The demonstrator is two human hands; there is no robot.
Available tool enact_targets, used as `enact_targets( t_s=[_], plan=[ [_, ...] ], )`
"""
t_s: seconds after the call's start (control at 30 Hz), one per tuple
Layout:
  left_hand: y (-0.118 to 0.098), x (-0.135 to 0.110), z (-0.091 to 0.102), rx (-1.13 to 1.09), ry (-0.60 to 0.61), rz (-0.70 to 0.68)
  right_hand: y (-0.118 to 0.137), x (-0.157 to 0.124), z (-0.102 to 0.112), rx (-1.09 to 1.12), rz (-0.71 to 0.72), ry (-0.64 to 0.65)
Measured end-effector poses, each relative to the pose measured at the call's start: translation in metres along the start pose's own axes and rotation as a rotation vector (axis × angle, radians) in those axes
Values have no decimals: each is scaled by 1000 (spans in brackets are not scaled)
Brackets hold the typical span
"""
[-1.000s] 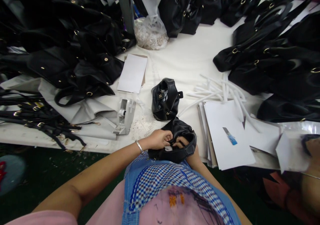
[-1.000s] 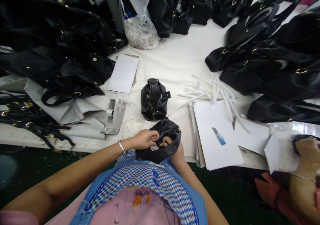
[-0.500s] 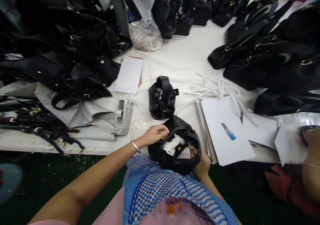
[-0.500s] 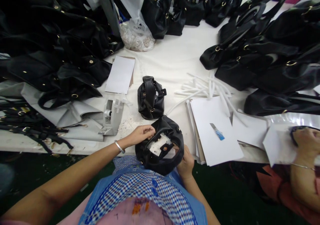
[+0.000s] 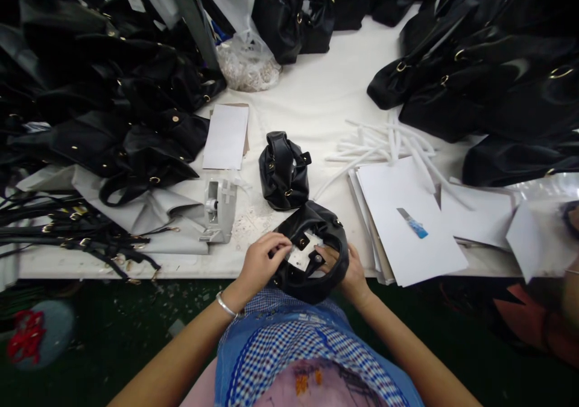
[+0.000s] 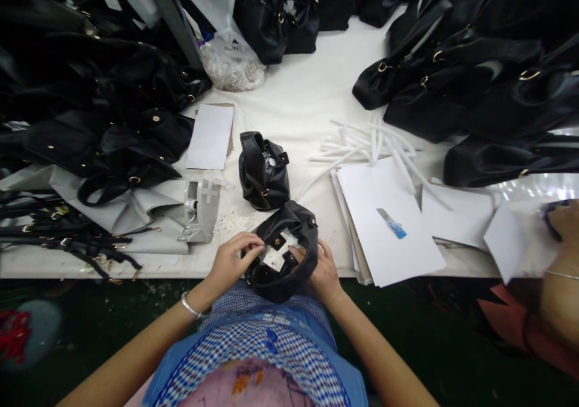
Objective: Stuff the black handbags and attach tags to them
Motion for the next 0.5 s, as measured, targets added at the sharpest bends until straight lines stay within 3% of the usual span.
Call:
enact_targets(
  t_s=[0.13, 0.2, 0.33, 0.5],
  plan=[
    [-22, 3, -41, 328, 490, -142, 0, 7, -4, 7, -11, -20],
    [-27, 12, -53, 500, 612, -179, 1, 10, -3, 37, -1, -26],
    [-29, 27, -66, 697, 665, -256, 8, 19, 5, 33, 16, -3],
    [-16, 34, -77, 801, 650, -232, 20, 19, 13, 13, 14, 31]
  ],
)
Point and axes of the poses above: each hand's wrist, its own x-axis towards the middle knuckle, its own z-axis out of the back of the hand, y = z × x, the point moved 8 cm from there along x, towards the middle knuckle, and after that the axes turned 6 degrees about z, right-handed, at the moved point
